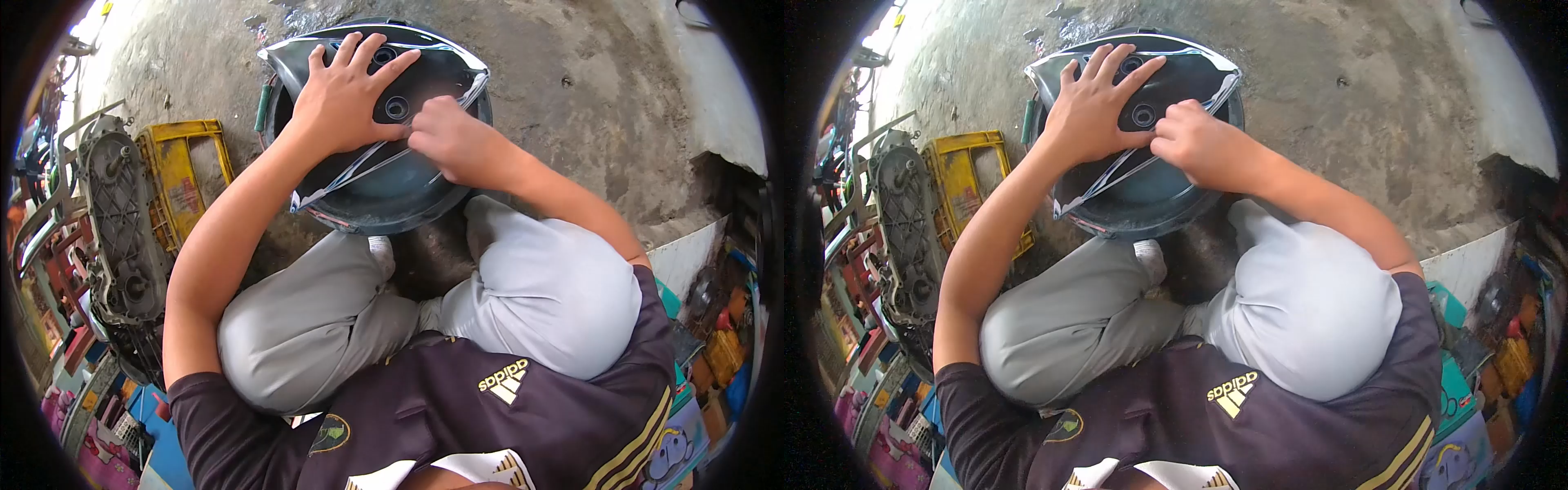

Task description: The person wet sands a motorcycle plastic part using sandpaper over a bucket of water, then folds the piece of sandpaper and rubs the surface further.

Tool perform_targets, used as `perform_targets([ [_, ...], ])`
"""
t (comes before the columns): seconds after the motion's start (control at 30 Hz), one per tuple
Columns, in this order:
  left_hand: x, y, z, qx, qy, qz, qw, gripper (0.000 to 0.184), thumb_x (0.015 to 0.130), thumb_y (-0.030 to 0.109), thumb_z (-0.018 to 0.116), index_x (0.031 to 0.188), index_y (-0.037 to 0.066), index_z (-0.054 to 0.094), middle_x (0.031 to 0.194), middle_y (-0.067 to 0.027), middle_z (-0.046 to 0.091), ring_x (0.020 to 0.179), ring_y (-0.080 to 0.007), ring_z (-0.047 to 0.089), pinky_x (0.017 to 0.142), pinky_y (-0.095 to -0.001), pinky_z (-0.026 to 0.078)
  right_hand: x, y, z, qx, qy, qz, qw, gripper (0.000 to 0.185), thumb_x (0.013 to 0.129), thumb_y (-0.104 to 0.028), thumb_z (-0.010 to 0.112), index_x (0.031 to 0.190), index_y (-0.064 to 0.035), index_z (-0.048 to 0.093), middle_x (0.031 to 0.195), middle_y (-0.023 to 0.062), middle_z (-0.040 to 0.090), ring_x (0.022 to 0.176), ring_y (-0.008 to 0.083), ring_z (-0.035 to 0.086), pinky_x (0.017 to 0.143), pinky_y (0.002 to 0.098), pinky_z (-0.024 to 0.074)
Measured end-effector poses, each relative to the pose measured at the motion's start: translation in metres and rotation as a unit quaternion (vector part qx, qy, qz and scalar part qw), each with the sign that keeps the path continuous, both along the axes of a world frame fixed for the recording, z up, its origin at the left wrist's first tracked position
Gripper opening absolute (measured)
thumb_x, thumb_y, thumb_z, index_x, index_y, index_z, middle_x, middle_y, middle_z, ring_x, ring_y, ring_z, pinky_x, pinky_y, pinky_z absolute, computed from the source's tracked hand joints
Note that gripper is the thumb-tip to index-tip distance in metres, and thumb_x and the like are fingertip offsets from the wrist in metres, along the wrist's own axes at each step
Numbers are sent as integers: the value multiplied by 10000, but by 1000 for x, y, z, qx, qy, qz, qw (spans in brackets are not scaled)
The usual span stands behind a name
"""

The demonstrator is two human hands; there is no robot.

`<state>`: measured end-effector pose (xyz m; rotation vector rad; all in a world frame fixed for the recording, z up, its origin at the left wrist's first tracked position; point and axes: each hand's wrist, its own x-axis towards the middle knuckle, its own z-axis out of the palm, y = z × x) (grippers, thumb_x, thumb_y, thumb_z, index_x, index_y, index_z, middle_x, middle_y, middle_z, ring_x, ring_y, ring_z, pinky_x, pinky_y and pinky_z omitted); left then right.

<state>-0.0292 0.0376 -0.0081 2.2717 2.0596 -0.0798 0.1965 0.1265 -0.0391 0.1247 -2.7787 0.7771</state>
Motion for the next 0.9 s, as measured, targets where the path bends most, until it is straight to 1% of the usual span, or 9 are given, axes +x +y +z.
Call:
perform_targets([
  [0.17, -2, 0, 2, 4, -13, 8, 1000, 1075, 767, 671, 837, 1682, 377, 355, 1688, -137, 392, 1564, -378, 362, 1190, -725, 351, 19, 19, -4, -43, 30, -70, 996, 122, 812, -8, 708, 923, -50, 683, 931, 101, 640, 981, 323, 619, 980, 439, 470],
  [0.23, -2, -2, 1, 6, -19, 8, 1000, 1076, 765, 669, 839, 1681, 375, 357, 1687, -137, 394, 1563, -377, 363, 1190, -726, 352, 25, 26, -5, -99, 30, -140, 985, 132, 815, -11, 711, 940, -46, 692, 949, 105, 643, 978, 330, 613, 968, 439, 465],
  [0.37, -1, 1, 3, 2, -12, 3, 1000, 1086, 760, 662, 847, 1683, 376, 352, 1687, -134, 392, 1564, -376, 363, 1192, -726, 345, 15, 23, 1, -34, 41, -83, 995, 158, 809, -7, 707, 962, -43, 703, 969, 98, 654, 990, 330, 609, 956, 441, 464],
  [0.53, -3, 2, 3, 3, -9, 8, 1000, 1090, 753, 672, 846, 1682, 383, 354, 1678, -132, 400, 1560, -374, 366, 1188, -727, 348, 13, 18, -2, -44, 14, -31, 998, 135, 833, -30, 713, 968, -44, 707, 980, 95, 671, 1013, 321, 627, 971, 446, 468],
  [0.6, -4, 0, 2, 2, -12, 7, 1000, 1086, 754, 678, 843, 1680, 386, 358, 1677, -133, 401, 1558, -377, 368, 1187, -728, 349, 25, 35, -5, -74, 37, -142, 986, 104, 883, -68, 728, 985, -52, 717, 998, 93, 711, 1029, 310, 655, 992, 438, 470],
  [0.63, -5, -1, 1, 8, -15, 4, 1000, 1080, 757, 681, 839, 1679, 383, 361, 1676, -134, 405, 1556, -377, 371, 1186, -728, 350, 31, 42, -4, -74, 37, -141, 987, 104, 883, -68, 728, 985, -52, 717, 998, 93, 711, 1029, 310, 655, 992, 438, 470],
  [0.7, -5, -1, 0, 16, -19, 0, 1000, 1075, 761, 684, 835, 1678, 381, 364, 1674, -135, 408, 1553, -378, 373, 1185, -728, 351, 40, 53, -2, -119, -3, -226, 967, 99, 913, -104, 748, 998, -59, 725, 1003, 87, 739, 1035, 302, 675, 1013, 429, 471],
  [0.83, -5, -1, 3, 6, -13, -4, 1000, 1066, 777, 692, 821, 1682, 368, 360, 1682, -137, 402, 1560, -381, 366, 1188, -731, 345, 37, 43, 9, -193, -15, -225, 955, 89, 913, -95, 744, 987, -51, 719, 1003, 95, 738, 1043, 313, 669, 980, 431, 503],
  [0.9, -5, -1, 3, 7, -12, -2, 1000, 1066, 780, 694, 819, 1684, 367, 357, 1686, -137, 398, 1563, -382, 362, 1190, -731, 342, 33, 41, 6, -150, 6, -205, 967, 92, 912, -91, 745, 990, -49, 720, 1002, 98, 735, 1044, 315, 665, 953, 429, 515],
])
